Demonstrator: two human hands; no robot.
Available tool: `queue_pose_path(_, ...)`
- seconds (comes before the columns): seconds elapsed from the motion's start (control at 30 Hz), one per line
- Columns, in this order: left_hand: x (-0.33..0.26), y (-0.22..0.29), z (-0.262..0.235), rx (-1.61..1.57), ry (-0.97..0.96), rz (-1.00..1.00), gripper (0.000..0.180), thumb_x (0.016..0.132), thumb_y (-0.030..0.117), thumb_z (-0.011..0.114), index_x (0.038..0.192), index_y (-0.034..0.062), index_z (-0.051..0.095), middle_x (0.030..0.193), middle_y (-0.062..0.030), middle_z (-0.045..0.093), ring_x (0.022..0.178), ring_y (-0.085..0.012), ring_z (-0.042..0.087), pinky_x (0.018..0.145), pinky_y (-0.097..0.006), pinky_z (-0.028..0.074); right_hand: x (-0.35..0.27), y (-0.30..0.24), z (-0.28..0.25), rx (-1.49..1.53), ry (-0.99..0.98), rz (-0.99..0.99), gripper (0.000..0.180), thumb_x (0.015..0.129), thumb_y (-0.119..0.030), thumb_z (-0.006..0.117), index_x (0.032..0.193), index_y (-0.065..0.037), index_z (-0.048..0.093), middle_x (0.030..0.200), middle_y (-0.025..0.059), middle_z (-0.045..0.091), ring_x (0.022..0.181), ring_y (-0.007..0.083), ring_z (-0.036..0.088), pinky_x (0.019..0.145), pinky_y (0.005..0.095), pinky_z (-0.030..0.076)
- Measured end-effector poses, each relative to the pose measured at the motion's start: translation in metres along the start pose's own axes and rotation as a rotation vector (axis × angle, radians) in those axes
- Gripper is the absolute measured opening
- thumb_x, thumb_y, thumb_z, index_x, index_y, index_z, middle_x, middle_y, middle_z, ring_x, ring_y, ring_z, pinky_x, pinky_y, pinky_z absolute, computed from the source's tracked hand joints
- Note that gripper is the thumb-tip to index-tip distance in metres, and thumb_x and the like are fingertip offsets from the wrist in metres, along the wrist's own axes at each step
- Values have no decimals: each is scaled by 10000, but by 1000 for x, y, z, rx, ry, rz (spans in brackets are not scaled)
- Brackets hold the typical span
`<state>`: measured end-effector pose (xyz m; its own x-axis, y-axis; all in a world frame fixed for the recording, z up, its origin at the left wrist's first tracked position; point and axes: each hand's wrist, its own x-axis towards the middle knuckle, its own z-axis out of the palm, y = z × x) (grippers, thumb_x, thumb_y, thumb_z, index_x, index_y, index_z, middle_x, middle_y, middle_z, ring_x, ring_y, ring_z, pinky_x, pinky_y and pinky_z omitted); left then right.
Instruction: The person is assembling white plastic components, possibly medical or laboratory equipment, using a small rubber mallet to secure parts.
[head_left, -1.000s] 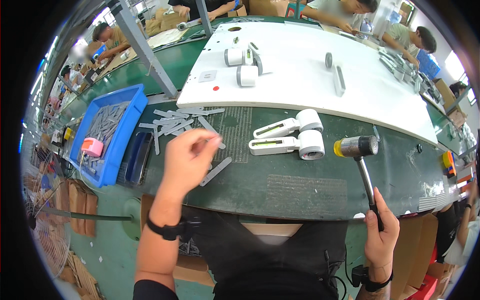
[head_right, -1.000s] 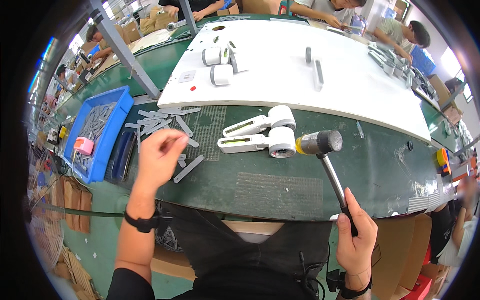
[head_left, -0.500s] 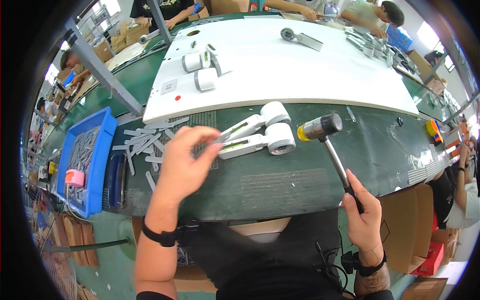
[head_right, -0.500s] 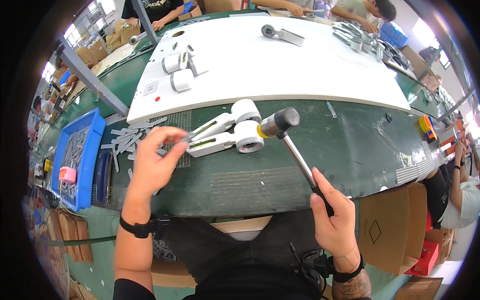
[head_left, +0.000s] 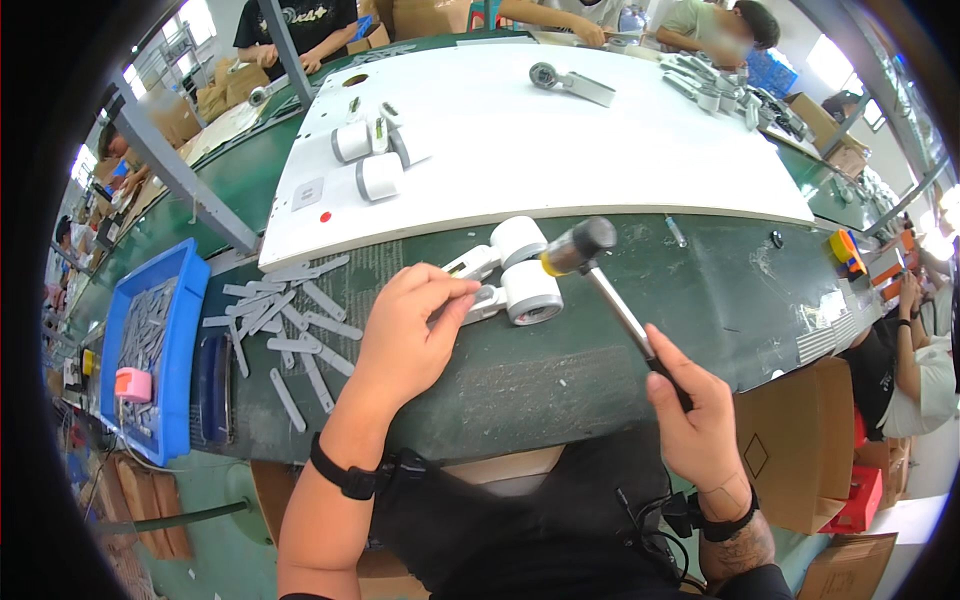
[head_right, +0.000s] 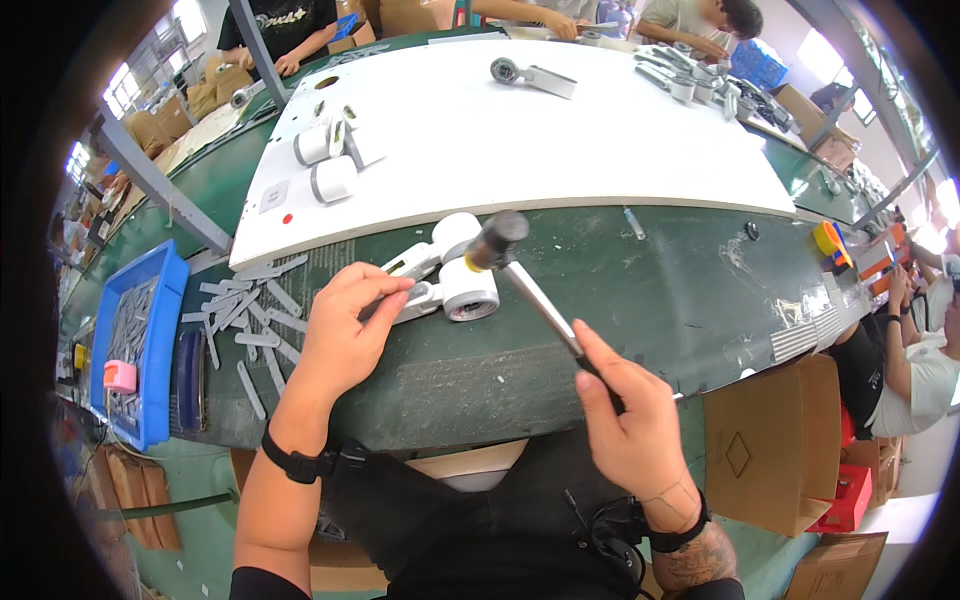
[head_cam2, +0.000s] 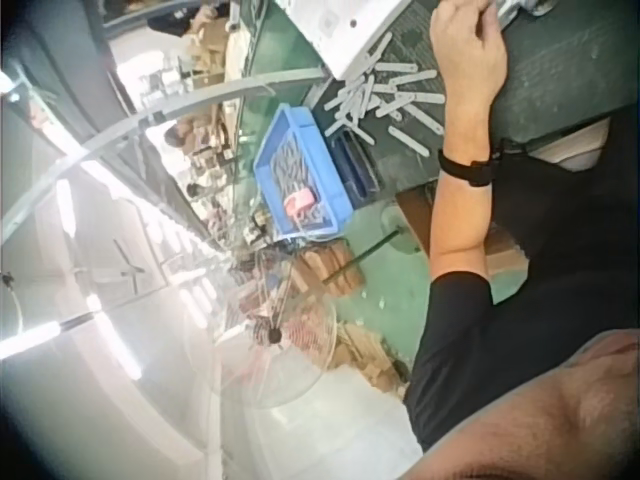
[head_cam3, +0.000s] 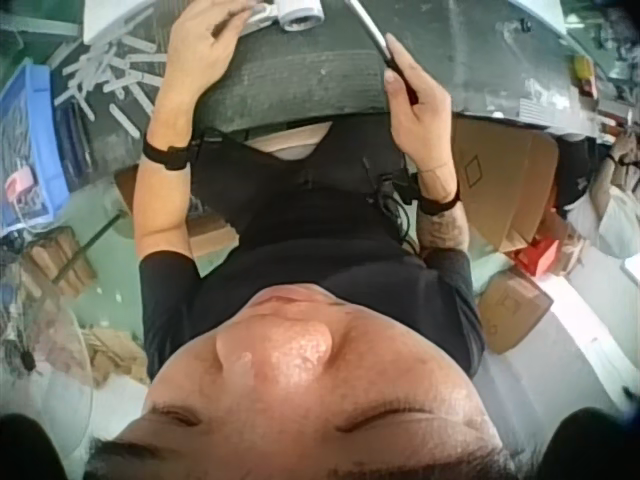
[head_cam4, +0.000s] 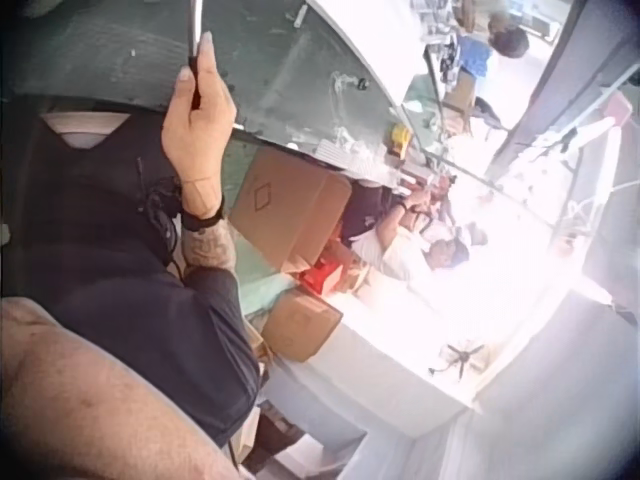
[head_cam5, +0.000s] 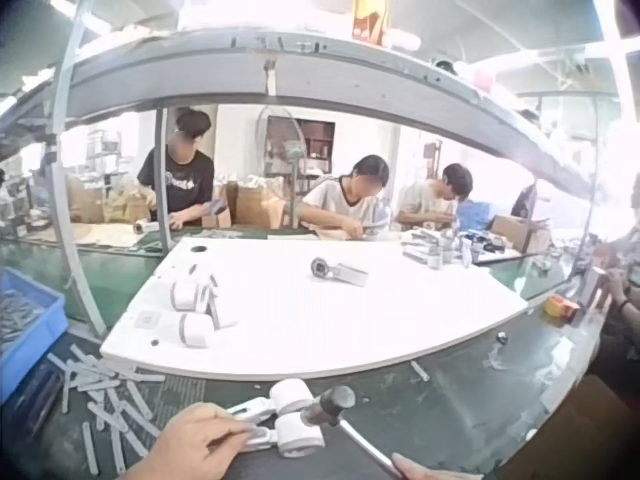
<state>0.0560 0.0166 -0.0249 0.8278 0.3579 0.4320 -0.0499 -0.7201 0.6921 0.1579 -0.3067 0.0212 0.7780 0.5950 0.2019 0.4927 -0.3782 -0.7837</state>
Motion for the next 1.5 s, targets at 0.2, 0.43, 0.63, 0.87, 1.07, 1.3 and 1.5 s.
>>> queue_pose_path(0.2,3,-9,-10,26,-41,105,139,950,116,854,1082,120,898,1011,-19,759,944,-258,649,854,-412,526,20,-14,15,-42,-66,-99,510,1069,-40,707,1573,-119,696,904,150,739,724,283,650,727,371,544)
queue_pose_path(0.43,7,-10,-25,96,-183,140,171,933,145,888,1103,133,908,1127,16,832,1026,-220,647,997,-388,456,26,-33,13,-133,-52,-143,518,1061,-42,718,1570,-135,703,767,93,590,651,248,569,642,374,491)
queue_pose_path(0.63,7,-4,-29,25,-240,102,175,914,193,910,1080,140,909,1035,41,848,1051,-202,626,1016,-379,395,7,-31,20,-276,-130,-125,535,1035,-51,748,1560,-151,716,773,94,590,635,269,562,617,402,492)
queue_pose_path(0.87,3,-5,-35,32,-269,53,206,855,207,952,1034,121,898,1028,45,860,1043,-200,601,1013,-387,389,11,-43,11,-266,-92,-82,537,1028,-31,741,1555,-132,718,774,94,590,633,272,563,606,403,494)
queue_pose_path(1.07,5,-6,-33,-19,-291,31,192,846,195,956,1009,121,890,1052,54,863,1043,-193,600,1010,-387,381,1,-30,13,-237,-184,-91,541,1025,-19,737,1555,-131,717,776,105,591,639,279,586,619,394,503)
queue_pose_path(1.3,0,-8,-34,-41,-280,11,133,868,177,939,986,147,887,1046,71,862,1049,-181,584,995,-378,345,4,-42,0,-266,-32,-175,555,1013,31,727,1561,-48,688,799,125,615,667,285,611,636,385,518)
queue_pose_path(1.5,-1,-3,-33,-34,-302,7,110,874,194,943,962,150,894,992,81,857,1031,-179,555,978,-380,333,1,-35,11,-476,-270,-158,581,994,29,733,1565,-70,695,808,121,631,665,282,622,647,389,541)
